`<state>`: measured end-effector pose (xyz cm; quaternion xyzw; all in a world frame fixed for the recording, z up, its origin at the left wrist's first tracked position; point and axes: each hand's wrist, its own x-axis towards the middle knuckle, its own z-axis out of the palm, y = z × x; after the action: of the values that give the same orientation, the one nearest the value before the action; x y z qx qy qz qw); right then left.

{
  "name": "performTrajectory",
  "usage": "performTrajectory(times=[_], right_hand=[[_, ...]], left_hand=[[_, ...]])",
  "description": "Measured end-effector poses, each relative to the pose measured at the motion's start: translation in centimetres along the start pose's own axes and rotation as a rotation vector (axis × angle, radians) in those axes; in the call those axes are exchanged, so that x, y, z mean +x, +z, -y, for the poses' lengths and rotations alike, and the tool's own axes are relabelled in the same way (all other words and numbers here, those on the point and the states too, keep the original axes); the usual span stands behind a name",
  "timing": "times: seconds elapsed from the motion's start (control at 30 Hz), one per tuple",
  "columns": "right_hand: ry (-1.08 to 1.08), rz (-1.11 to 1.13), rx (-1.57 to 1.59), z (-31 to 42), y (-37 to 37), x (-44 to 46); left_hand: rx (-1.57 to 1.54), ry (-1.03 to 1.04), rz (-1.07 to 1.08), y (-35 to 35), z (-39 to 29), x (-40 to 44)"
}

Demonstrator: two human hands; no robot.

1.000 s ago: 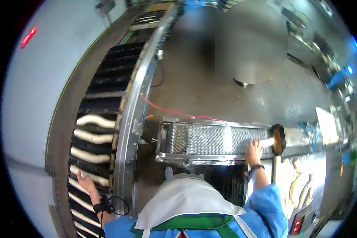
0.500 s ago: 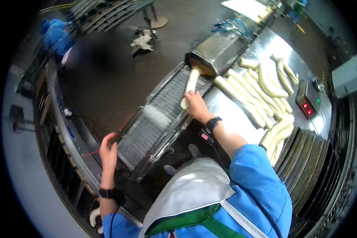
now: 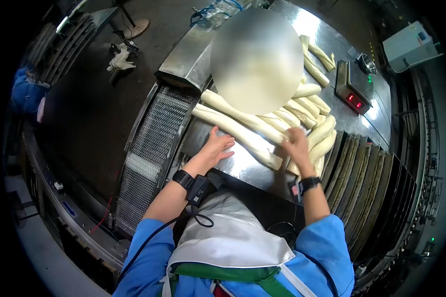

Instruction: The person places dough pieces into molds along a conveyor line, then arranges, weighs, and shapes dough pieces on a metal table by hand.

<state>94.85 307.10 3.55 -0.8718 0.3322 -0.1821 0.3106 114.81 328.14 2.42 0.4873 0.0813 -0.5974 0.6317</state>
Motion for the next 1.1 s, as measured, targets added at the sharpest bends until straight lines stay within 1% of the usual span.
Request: performTrajectory(times=[0.03, 0.07, 0.1, 0.13, 0.2, 0.23, 0.27, 0.33, 0.37, 0.4, 0.47, 0.53, 0.57, 0.6, 0.67, 0.7, 0.73, 0.8, 0.83, 0.87, 0.9, 0.93, 0.97, 1.0, 1.03, 1.07, 1.1], right_hand=[[-0.105, -0.133, -0.178, -1.2, -1.1, 2.1], [-0.102, -0.216, -0.356, -2.4, -1.7, 3.8], [-0.019, -0.223, -0.374, -4.9, -1.7, 5.7], [-0.021, -0.217, -0.367, -3.8, -1.6, 6.8], [0.313, -0.111, -0.580, -1.1, -1.1, 8.3], [0.325, -0.095, -0.647, 0.0, -0.8, 8.8], [0.315, -0.083, -0.643, 0.0, -0.4, 9.0], [0.434, 0.126, -0.383, -0.2, 0.3, 8.7], [0.331, 0.166, -0.326, -1.3, 1.1, 7.6], [0.243, 0.168, -0.204, -0.9, 1.5, 6.5], [0.178, 0.427, -0.103, -0.9, 1.1, 5.8], [0.388, 0.500, 0.099, -2.2, 0.2, 6.8], [0.362, 0.293, 0.295, -5.3, 1.4, 7.5], [0.494, 0.119, 0.845, -4.9, 2.3, 8.7], [0.630, 0.236, 1.246, -3.7, 4.6, 10.1], [0.663, 0.374, 1.227, -0.3, 4.9, 10.2], [0.911, 0.483, 1.178, 2.2, 5.4, 10.4], [0.986, 0.674, 1.043, 2.0, 7.4, 10.3], [0.949, 0.702, 0.966, 3.3, 7.8, 9.6], [0.867, 0.735, 0.941, 2.7, 9.1, 9.0], [0.921, 0.799, 0.952, 3.0, 9.9, 8.2], [0.957, 0.822, 1.051, 3.9, 10.3, 7.1], [0.992, 0.892, 1.101, 2.9, 11.0, 6.5], [0.989, 0.857, 1.115, 6.6, 10.2, 5.0], [0.965, 0.915, 1.119, 6.4, 10.5, 4.1], [0.974, 0.953, 1.127, 6.0, 11.0, 3.2], [0.945, 0.939, 1.087, 7.1, 10.8, 2.2]], left_hand=[[0.000, -0.004, -0.006, 0.3, 0.3, 0.3], [-0.028, -0.006, 0.029, 0.5, 0.7, 0.5], [-0.054, -0.005, 0.064, 0.6, 0.9, 0.7], [-0.055, -0.004, 0.054, 0.9, 0.9, 0.3], [-0.054, -0.032, 0.106, 1.3, 1.2, -0.5], [-0.058, -0.029, 0.118, 1.2, 1.6, -0.6], [-0.067, -0.026, 0.106, 1.1, 1.9, -0.5], [-0.119, -0.087, 0.093, 0.7, 2.8, -0.1], [-0.098, -0.078, 0.096, 0.4, 3.1, 0.4], [-0.111, -0.067, 0.091, 0.6, 2.8, 0.4], [-0.034, -0.023, 0.067, 0.9, 2.1, -0.3], [-0.005, 0.019, 0.017, 0.1, 1.7, -0.9], [-0.054, 0.040, 0.023, -0.7, 1.6, -1.0], [-0.106, 0.066, 0.028, -1.3, 1.6, -0.8], [-0.169, 0.105, 0.000, -1.8, 2.1, -0.6], [-0.204, 0.163, 0.081, -1.4, 2.0, -0.9], [-0.235, 0.224, 0.165, -1.2, 1.9, -0.9], [-0.243, 0.273, 0.157, -1.7, 2.5, -1.0], [-0.302, 0.247, 0.164, -2.0, 2.7, -1.2], [-0.366, 0.232, 0.164, -2.5, 3.0, -1.4], [-0.382, 0.270, 0.143, -2.9, 3.5, -1.3], [-0.426, 0.161, 0.064, -3.9, 4.0, -1.1], [-0.412, 0.162, 0.117, -4.1, 3.8, -2.1], [-0.432, 0.200, 0.128, -4.5, 3.7, -2.9], [-0.356, 0.249, 0.106, -4.5, 2.6, -5.9], [-0.278, 0.213, 0.058, -6.5, 3.5, -5.8], [-0.314, 0.269, 0.093, -7.0, 3.3, -7.1]])
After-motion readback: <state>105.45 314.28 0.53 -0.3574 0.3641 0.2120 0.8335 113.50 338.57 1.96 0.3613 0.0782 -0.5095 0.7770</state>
